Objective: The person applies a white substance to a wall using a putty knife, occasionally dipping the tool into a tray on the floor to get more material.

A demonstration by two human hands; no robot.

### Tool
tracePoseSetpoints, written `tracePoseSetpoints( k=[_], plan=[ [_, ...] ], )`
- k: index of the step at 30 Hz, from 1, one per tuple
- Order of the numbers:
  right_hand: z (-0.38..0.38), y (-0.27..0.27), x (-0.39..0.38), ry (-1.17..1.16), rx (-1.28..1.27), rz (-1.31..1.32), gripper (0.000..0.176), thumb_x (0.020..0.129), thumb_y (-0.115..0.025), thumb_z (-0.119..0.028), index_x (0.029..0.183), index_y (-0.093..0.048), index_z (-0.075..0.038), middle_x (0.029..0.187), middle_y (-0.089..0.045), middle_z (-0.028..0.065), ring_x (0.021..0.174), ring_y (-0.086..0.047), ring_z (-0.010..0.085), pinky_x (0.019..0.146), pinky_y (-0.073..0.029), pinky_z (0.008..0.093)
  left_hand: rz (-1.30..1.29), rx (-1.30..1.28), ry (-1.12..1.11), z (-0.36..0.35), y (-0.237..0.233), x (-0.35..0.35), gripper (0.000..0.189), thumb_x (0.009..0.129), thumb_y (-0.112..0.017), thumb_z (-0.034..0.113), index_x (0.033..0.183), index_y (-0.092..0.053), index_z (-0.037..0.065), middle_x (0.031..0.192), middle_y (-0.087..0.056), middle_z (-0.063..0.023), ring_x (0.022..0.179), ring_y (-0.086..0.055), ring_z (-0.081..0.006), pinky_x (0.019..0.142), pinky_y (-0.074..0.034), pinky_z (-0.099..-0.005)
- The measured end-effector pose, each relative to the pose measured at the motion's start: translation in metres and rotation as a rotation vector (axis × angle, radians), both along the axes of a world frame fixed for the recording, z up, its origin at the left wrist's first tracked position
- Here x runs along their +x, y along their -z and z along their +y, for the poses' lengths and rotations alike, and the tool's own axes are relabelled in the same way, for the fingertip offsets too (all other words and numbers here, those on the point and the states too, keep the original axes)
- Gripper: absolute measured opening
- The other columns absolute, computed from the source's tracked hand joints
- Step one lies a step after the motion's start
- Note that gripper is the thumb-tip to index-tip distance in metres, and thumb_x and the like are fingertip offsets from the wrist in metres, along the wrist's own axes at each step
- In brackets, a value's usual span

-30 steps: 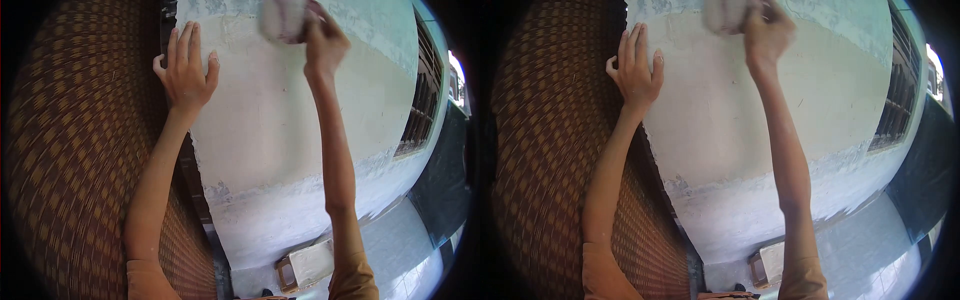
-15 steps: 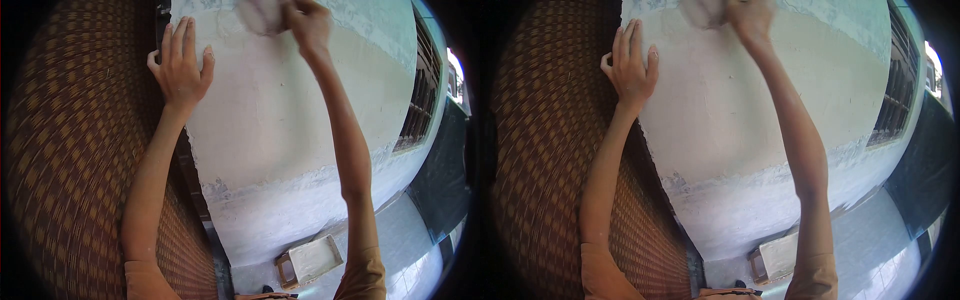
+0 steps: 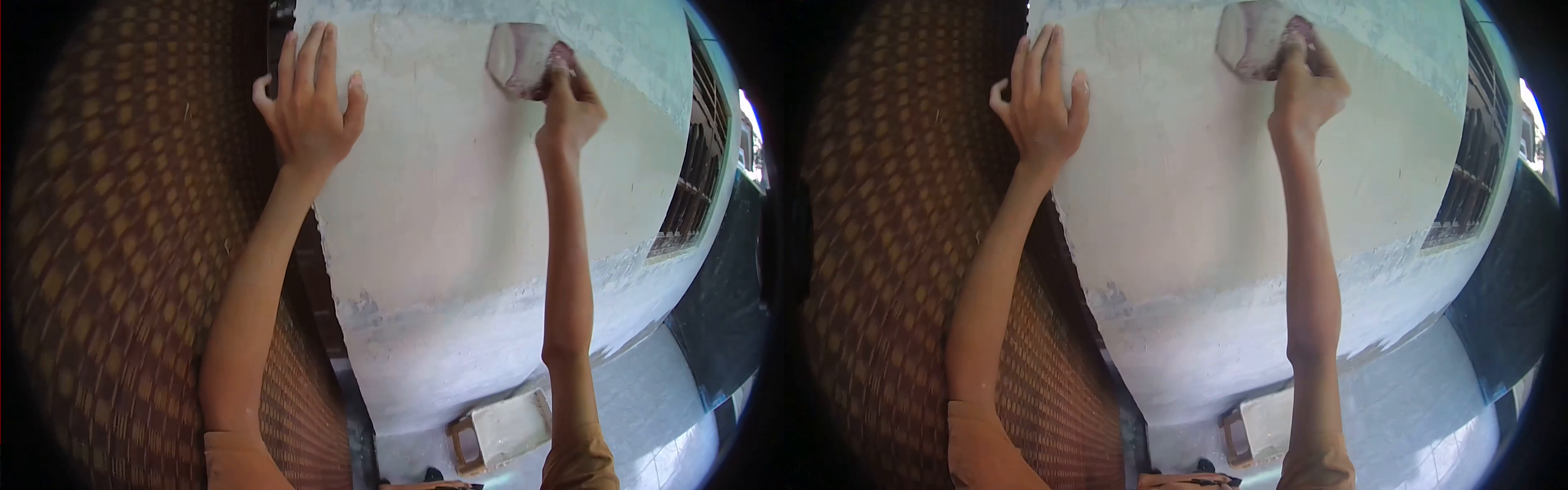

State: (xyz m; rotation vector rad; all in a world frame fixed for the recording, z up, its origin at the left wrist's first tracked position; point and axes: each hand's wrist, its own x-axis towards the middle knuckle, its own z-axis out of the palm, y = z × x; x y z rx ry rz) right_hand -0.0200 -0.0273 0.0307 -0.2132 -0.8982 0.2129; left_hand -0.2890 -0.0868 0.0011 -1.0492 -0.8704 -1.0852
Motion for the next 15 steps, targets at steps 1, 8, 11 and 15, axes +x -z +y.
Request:
tracePoseSetpoints(
  k=[1,8,11,15],
  plan=[
    [-0.005,0.003,0.003,-0.003,0.019,0.003,0.034,0.089,-0.066,-0.008,0.119,-0.064,0.008,0.094,-0.071,0.0155,0.076,-0.065,0.0138,0.069,-0.054,0.0270,0.006,0.010,-0.009,-0.001,-0.002,0.001,0.056,0.090,-0.052,0.036,0.139,-0.050,0.008,0.145,-0.048,-0.0049,0.136,-0.040,-0.0258,0.097,-0.029,-0.0538],
    [-0.049,0.083,0.027,-0.142,-0.115,-0.239,0.031,0.091,-0.066,-0.007,0.119,-0.061,0.007,0.095,-0.072,0.0093,0.077,-0.066,0.0119,0.067,-0.055,0.0263,-0.103,-0.199,0.013,-0.026,0.050,0.026,0.060,0.100,-0.032,0.042,0.141,-0.045,0.001,0.146,-0.045,-0.0158,0.141,-0.031,-0.0326,0.105,-0.020,-0.0574],
    [-0.069,0.142,0.056,-0.165,-0.243,-0.383,0.031,0.092,-0.065,-0.009,0.119,-0.060,0.006,0.094,-0.072,0.0092,0.076,-0.066,0.0118,0.068,-0.055,0.0267,-0.278,-0.359,0.097,-0.042,0.116,0.052,0.062,0.100,-0.031,0.046,0.144,-0.042,0.004,0.150,-0.040,-0.0136,0.142,-0.029,-0.0349,0.106,-0.019,-0.0582],
    [-0.093,0.225,0.110,-0.186,-0.474,-0.521,0.031,0.093,-0.065,-0.011,0.119,-0.059,0.006,0.095,-0.071,0.0105,0.079,-0.067,0.0124,0.071,-0.056,0.0278,-0.388,-0.645,0.263,-0.073,0.225,0.099,0.066,0.100,-0.032,0.051,0.147,-0.037,0.005,0.152,-0.036,-0.0156,0.143,-0.025,-0.0365,0.107,-0.018,-0.0590]
  ],
)
